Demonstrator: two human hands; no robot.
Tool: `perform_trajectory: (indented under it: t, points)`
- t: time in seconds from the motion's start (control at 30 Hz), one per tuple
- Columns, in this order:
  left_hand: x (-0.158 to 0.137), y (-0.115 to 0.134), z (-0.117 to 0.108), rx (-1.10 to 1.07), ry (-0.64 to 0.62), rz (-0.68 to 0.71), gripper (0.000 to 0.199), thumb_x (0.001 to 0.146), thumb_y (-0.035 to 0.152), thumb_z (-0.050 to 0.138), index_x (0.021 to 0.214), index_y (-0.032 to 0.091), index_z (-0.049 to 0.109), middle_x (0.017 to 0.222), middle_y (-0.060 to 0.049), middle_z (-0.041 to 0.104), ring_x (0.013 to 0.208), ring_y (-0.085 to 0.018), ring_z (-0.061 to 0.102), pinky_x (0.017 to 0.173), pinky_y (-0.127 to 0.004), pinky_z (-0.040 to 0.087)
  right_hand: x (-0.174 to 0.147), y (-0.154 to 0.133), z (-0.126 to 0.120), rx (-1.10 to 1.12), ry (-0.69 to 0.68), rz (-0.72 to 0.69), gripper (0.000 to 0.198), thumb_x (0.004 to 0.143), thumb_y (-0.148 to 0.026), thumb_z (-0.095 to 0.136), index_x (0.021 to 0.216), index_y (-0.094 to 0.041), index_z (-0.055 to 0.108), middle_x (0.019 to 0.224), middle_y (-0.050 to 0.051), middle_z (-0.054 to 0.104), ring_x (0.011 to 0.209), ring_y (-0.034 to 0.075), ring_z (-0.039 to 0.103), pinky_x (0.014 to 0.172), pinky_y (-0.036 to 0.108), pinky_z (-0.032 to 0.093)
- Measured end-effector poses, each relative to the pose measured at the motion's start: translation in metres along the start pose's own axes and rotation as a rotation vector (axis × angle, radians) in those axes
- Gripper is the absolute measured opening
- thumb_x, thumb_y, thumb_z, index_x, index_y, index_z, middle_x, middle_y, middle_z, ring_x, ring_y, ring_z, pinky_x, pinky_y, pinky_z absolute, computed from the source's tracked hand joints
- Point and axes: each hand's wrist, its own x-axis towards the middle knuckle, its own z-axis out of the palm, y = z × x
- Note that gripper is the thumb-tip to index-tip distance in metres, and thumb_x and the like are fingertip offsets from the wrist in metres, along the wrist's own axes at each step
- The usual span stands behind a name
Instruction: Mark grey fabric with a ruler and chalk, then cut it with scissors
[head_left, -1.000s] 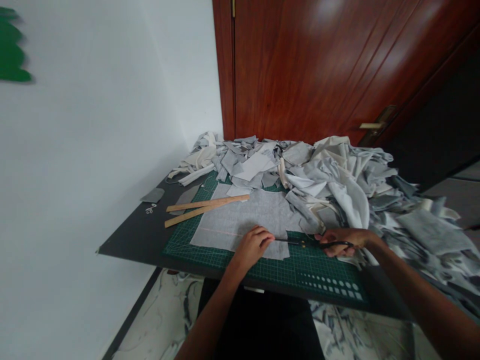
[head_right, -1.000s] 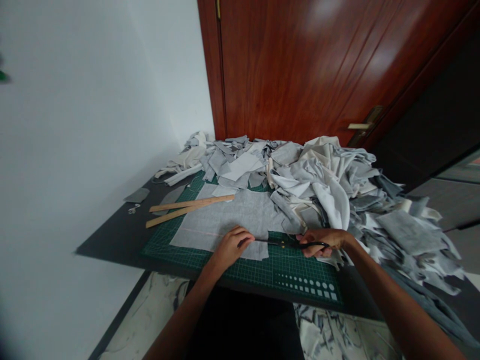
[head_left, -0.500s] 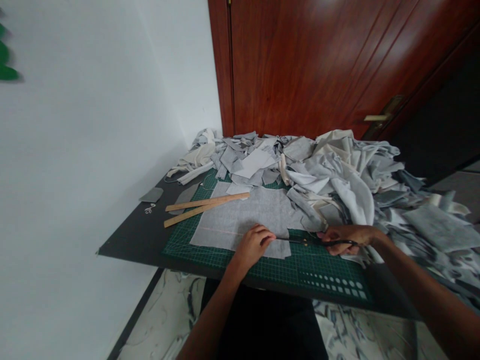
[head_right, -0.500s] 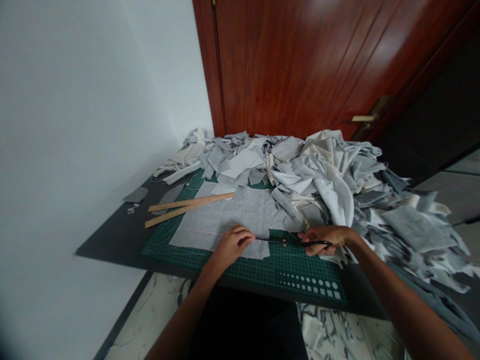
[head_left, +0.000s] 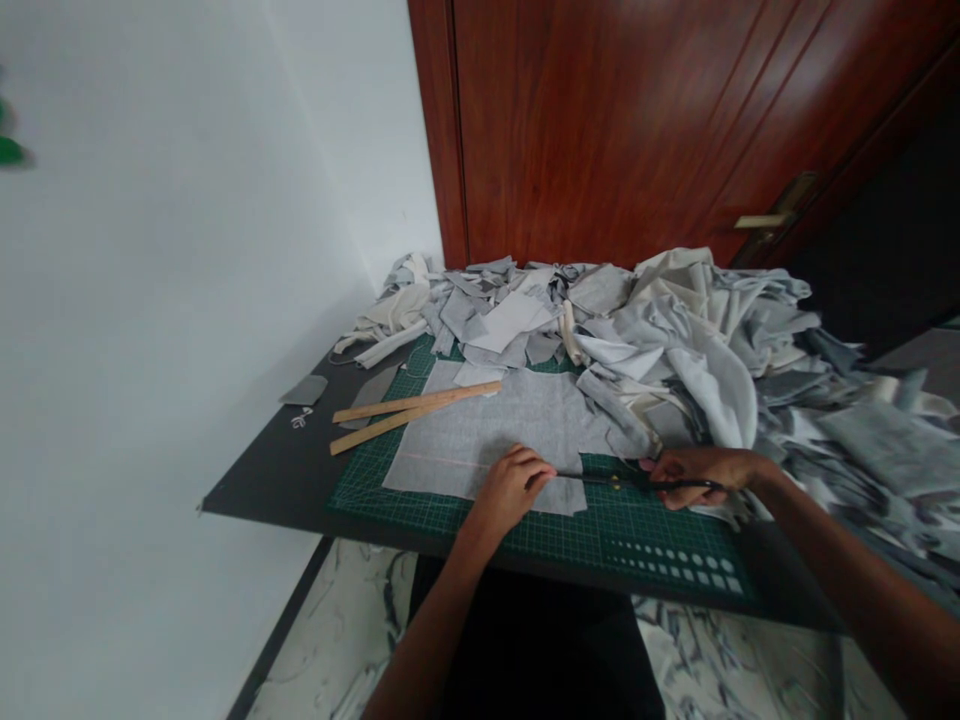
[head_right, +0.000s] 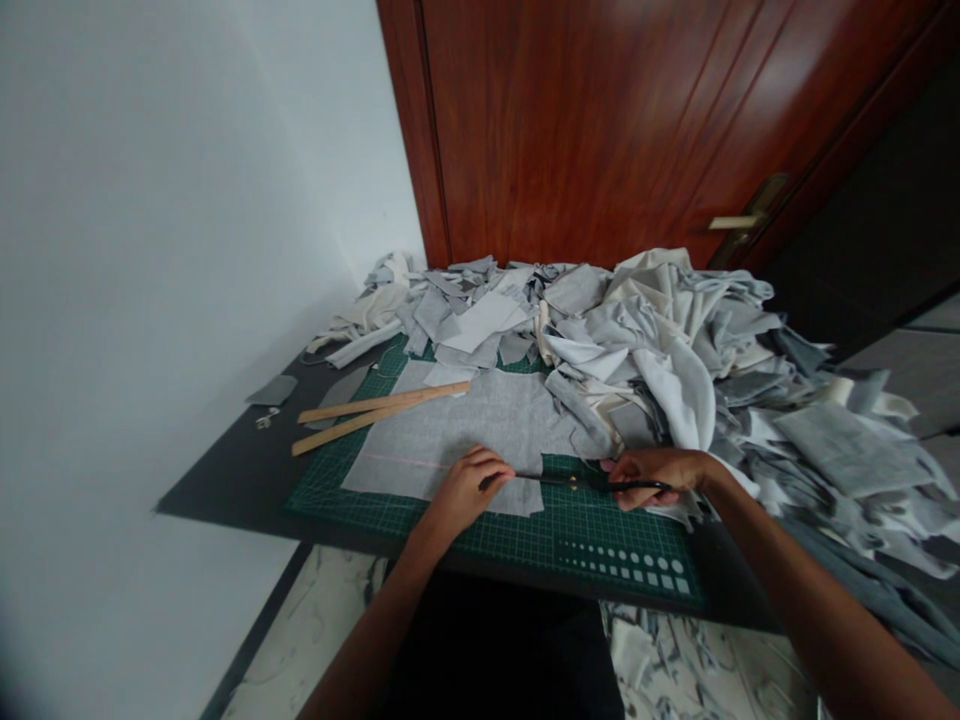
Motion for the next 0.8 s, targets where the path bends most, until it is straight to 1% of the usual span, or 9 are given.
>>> perform_trajectory:
  t: [0.23,0.4,0.53,0.63,0.8]
  points:
    - [0.0001,0.0009,-0.0011,0.022,0.015,0.045,0.013,0.100,0.019,0.067,0.096,0.020,0.080,0.094,-0.004,0.076,0.098,-0.022,0.064,0.086,-0.034,0.053,0.0025,0.0035,-0.0015,0.039,0.002,0.031,0.060,0.073,-0.070,0.076,0.062,-0.019,0.048,0.045,-0.008,0.042,0.035,0.004,0.033,0.034,0.018,0.019]
    - [0.0002,0.0014,-0.0008,0.034,0.034,0.058,0.013,0.100,0.018,0.068,0.094,0.019,0.080,0.096,-0.005,0.076,0.099,-0.022,0.064,0.089,-0.034,0.053,0.0019,0.0025,-0.0012,0.052,-0.010,0.029,0.060,0.071,-0.073,0.076,0.064,-0.018,0.051,0.044,-0.008,0.042,0.035,0.004,0.032,0.034,0.018,0.021]
    - [-0.0002,0.0012,-0.0002,0.041,0.029,0.056,0.011,0.098,0.017,0.069,0.095,0.019,0.080,0.096,-0.004,0.076,0.098,-0.022,0.063,0.088,-0.034,0.052,-0.0001,0.0001,0.0034,0.044,0.026,0.046,0.058,0.072,-0.070,0.077,0.063,-0.020,0.048,0.045,-0.008,0.040,0.037,0.004,0.032,0.035,0.018,0.021]
    - [0.0001,0.0009,0.0004,0.049,0.018,0.049,0.012,0.098,0.016,0.069,0.095,0.020,0.080,0.095,-0.004,0.077,0.097,-0.021,0.063,0.087,-0.033,0.052,-0.0004,0.0014,0.0056,0.021,0.036,0.037,0.059,0.070,-0.071,0.076,0.063,-0.020,0.048,0.046,-0.008,0.040,0.038,0.004,0.033,0.036,0.018,0.021]
    - [0.0014,0.0003,0.0011,0.053,0.025,0.056,0.012,0.097,0.014,0.070,0.094,0.020,0.080,0.094,-0.004,0.077,0.097,-0.020,0.064,0.086,-0.032,0.053,0.0007,0.0062,0.0051,0.013,0.046,0.044,0.057,0.072,-0.069,0.076,0.065,-0.019,0.048,0.046,-0.010,0.038,0.037,0.003,0.029,0.036,0.017,0.022]
